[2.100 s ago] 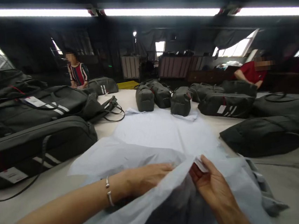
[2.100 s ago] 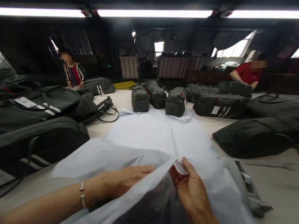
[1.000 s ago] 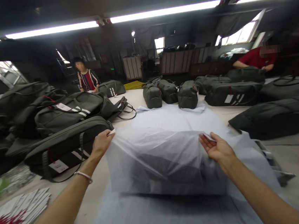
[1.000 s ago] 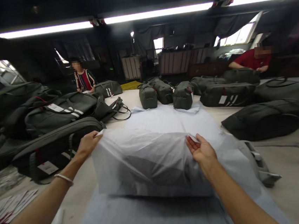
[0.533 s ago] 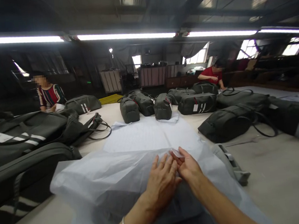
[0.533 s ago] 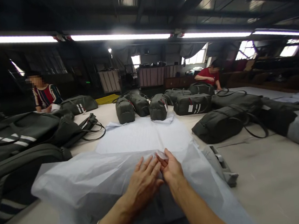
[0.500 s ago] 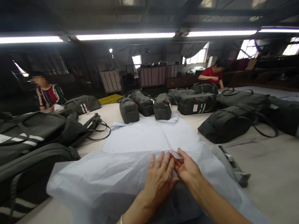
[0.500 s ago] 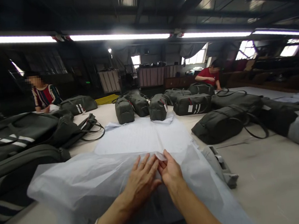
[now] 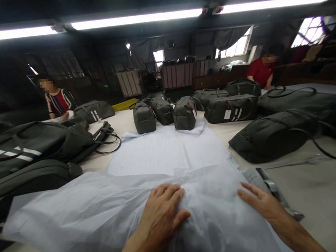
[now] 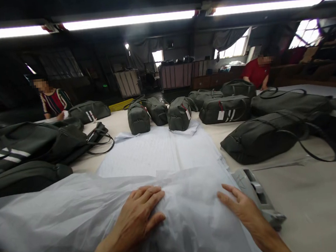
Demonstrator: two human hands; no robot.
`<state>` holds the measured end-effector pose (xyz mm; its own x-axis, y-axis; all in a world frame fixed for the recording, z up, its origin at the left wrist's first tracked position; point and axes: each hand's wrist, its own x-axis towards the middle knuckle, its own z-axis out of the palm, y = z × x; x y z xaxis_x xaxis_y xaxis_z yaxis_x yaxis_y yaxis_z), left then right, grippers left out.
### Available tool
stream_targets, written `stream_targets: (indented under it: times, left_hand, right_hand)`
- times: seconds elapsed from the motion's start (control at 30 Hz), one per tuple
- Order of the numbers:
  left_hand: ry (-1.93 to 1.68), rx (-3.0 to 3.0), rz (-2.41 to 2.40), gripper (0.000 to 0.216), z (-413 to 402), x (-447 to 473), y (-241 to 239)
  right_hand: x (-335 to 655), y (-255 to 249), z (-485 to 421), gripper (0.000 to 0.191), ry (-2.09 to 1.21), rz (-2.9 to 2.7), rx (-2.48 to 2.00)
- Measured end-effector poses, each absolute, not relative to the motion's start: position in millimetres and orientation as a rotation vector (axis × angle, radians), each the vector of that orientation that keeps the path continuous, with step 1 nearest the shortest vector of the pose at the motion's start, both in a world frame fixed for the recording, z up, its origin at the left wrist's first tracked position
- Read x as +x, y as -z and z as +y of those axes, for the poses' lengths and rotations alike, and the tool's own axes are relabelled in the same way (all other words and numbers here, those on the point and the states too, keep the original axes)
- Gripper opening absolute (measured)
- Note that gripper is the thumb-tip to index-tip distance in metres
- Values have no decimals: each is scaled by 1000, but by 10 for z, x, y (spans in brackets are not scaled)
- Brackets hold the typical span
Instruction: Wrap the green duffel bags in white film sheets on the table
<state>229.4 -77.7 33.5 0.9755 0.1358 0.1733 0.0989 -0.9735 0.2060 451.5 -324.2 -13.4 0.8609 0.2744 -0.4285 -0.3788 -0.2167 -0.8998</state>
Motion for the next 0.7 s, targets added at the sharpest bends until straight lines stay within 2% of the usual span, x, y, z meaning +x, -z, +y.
stream_targets:
  times: [0.13, 0.27, 0.37, 0.47, 0.57, 0.7]
  left_hand:
    - [-368, 3076, 37, 44, -766, 2290, -317]
    - [-527, 3145, -171, 47, -680, 2308, -325]
    - [-569, 3136, -221, 59, -613, 2329, -318]
    - [-543, 3139, -234, 67, -601, 2330, -315]
    - [-452, 3153, -194, 70, -643, 2327, -349]
    - [-260, 3163, -197, 71, -723, 2355, -444]
  right_hand:
    - [4601, 359, -3323, 72, -683, -26, -1654]
    - [5078, 616, -3881, 64, -348, 65, -1863]
    - [5501, 870, -4437, 54, -131, 159, -2142]
    - [5746, 1089, -4736, 48, -299, 172, -2197]
    - [5798, 1192, -4763, 55, -523, 165, -2113]
    - [5759, 1154, -4700, 58, -508, 147, -2169]
